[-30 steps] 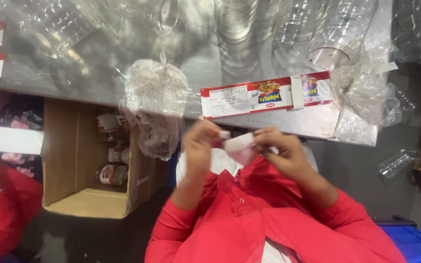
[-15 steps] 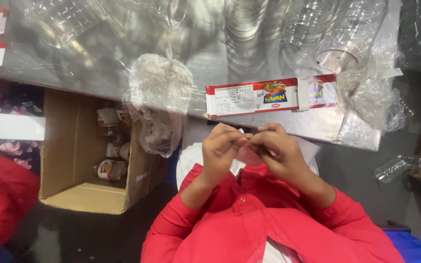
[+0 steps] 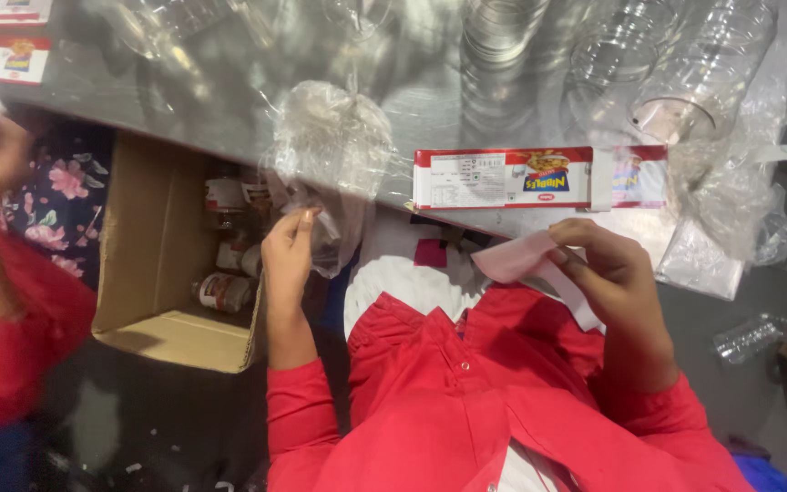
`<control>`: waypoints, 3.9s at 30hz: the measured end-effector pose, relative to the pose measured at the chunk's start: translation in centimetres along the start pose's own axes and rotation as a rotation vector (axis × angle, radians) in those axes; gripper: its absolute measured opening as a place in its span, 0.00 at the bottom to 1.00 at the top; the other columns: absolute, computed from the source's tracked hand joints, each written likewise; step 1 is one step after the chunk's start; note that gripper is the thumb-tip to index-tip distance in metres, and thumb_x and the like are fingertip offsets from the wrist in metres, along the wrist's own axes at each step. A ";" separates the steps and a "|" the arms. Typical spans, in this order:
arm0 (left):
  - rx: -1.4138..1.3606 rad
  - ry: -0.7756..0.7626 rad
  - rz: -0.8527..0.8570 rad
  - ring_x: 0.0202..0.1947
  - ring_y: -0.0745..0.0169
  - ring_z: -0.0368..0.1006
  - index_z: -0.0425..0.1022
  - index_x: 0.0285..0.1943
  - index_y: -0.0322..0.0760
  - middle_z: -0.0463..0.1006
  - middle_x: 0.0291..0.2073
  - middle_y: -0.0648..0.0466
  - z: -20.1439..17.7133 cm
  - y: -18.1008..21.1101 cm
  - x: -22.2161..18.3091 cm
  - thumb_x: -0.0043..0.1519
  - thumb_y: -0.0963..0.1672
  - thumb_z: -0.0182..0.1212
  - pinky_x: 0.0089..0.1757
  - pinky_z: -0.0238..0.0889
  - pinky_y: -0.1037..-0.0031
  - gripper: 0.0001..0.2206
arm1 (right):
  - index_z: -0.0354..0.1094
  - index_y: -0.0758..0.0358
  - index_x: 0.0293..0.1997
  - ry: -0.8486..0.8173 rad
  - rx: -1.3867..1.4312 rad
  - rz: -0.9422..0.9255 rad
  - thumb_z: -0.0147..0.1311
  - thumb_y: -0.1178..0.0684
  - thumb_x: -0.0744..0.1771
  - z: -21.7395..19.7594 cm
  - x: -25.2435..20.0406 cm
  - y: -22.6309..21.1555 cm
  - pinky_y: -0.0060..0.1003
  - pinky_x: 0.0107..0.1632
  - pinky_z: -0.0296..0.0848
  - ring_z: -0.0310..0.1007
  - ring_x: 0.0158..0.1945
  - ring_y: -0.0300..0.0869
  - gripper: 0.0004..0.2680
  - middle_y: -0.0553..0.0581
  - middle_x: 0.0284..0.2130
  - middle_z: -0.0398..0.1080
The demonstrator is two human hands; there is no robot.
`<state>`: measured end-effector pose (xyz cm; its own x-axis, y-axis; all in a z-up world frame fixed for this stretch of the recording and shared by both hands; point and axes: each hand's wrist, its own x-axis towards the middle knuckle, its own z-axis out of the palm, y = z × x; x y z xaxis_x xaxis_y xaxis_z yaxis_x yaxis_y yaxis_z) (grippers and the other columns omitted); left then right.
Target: The person applies labels to plastic containers by hand, removing the adhesive backing and pressing the label onto the side of each jar.
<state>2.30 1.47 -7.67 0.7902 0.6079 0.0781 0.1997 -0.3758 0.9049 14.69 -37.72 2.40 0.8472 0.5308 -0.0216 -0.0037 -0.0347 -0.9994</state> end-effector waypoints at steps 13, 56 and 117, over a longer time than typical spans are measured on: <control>-0.092 -0.497 0.797 0.47 0.66 0.74 0.79 0.59 0.44 0.80 0.37 0.64 8.5 14.9 -1.4 0.45 0.42 0.78 0.54 0.57 0.67 0.28 | 0.68 0.68 0.61 -0.258 0.163 0.193 0.47 0.51 0.70 3.7 3.5 0.8 0.33 0.58 0.69 0.71 0.56 0.40 0.14 0.54 0.52 0.73; -0.519 -1.452 0.116 0.72 0.56 0.64 0.56 0.79 0.28 0.69 0.72 0.44 8.7 9.5 0.7 0.72 0.51 0.54 0.68 0.57 0.67 0.31 | 0.78 0.65 0.45 -0.288 -0.163 -0.079 0.64 0.62 0.62 0.1 -0.2 -4.4 0.33 0.39 0.72 0.77 0.37 0.41 0.09 0.56 0.35 0.78; -0.687 -0.683 -0.146 0.36 0.73 0.75 0.65 0.62 0.28 0.80 0.35 0.54 12.3 12.4 -1.0 0.68 0.44 0.59 0.39 0.68 0.80 0.18 | 0.76 0.64 0.41 0.334 -0.790 -0.920 0.71 0.65 0.59 3.1 1.2 -1.5 0.41 0.41 0.68 0.67 0.39 0.47 0.10 0.53 0.34 0.64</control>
<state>11.16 -12.40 -1.66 0.9932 -0.0008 -0.1168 0.1119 0.2917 0.9499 14.08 -34.42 3.83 0.4610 0.3917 0.7963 0.8791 -0.3241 -0.3495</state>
